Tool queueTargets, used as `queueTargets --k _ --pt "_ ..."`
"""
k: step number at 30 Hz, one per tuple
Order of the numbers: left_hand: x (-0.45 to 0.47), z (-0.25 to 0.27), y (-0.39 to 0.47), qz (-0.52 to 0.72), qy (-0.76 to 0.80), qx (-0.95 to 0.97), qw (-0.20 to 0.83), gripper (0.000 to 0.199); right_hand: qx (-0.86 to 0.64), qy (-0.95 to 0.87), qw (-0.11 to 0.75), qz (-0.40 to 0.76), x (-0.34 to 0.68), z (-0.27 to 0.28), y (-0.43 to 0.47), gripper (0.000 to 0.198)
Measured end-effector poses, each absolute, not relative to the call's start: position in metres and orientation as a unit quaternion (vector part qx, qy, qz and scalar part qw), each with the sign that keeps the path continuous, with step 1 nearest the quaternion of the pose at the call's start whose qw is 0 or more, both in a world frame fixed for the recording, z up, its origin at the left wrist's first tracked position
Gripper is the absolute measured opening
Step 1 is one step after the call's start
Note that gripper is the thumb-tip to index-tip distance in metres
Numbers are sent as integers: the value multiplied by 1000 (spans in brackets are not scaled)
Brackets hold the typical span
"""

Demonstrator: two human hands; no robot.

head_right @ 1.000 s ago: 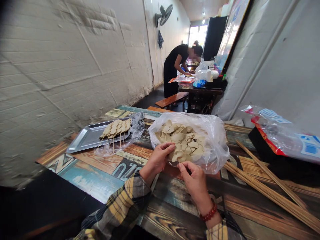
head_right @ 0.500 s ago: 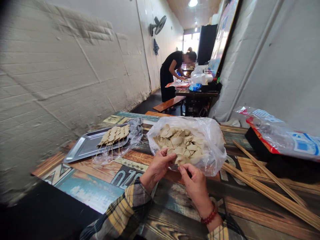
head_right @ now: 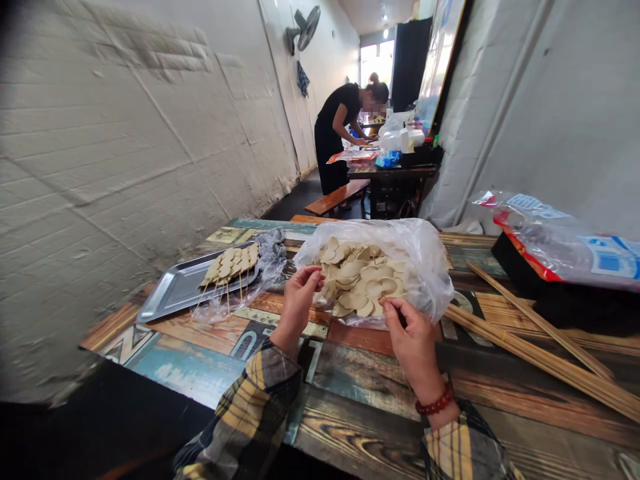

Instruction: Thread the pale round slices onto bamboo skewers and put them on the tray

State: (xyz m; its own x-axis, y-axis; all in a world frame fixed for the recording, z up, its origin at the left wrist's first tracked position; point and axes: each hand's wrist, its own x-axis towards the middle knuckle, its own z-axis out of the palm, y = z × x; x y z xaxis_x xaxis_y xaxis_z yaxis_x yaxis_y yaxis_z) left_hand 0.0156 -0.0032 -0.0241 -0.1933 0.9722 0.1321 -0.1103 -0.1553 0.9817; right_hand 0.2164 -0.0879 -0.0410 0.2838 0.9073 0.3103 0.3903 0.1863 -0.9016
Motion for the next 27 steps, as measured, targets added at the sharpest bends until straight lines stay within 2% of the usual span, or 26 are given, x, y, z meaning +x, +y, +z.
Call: queueTargets --k 4,8,11,14,17,20,24,27 --pt "23 -32 -7 502 496 643 300 9 -588 -551 543 236 214 -38 -88 33" --pt "28 -35 -13 362 483 787 129 15 -583 -560 539 237 210 -33 -89 32" --pt "29 -34 -17 294 478 825 69 15 -577 -566 536 244 209 -33 -90 32" --pt "32 -33 -21 287 480 827 58 9 -574 -568 531 257 208 -35 -90 34" --pt "34 -35 -20 328 470 813 101 8 -584 -565 523 258 208 -35 -90 35" --pt "34 -37 -15 412 471 739 251 1 -591 -558 521 260 209 -33 -90 34" --pt "29 -31 -11 512 455 532 498 23 -584 -549 526 284 209 -31 -92 34" --pt "23 -24 -10 549 424 447 566 35 -571 -554 520 311 209 -34 -93 33"
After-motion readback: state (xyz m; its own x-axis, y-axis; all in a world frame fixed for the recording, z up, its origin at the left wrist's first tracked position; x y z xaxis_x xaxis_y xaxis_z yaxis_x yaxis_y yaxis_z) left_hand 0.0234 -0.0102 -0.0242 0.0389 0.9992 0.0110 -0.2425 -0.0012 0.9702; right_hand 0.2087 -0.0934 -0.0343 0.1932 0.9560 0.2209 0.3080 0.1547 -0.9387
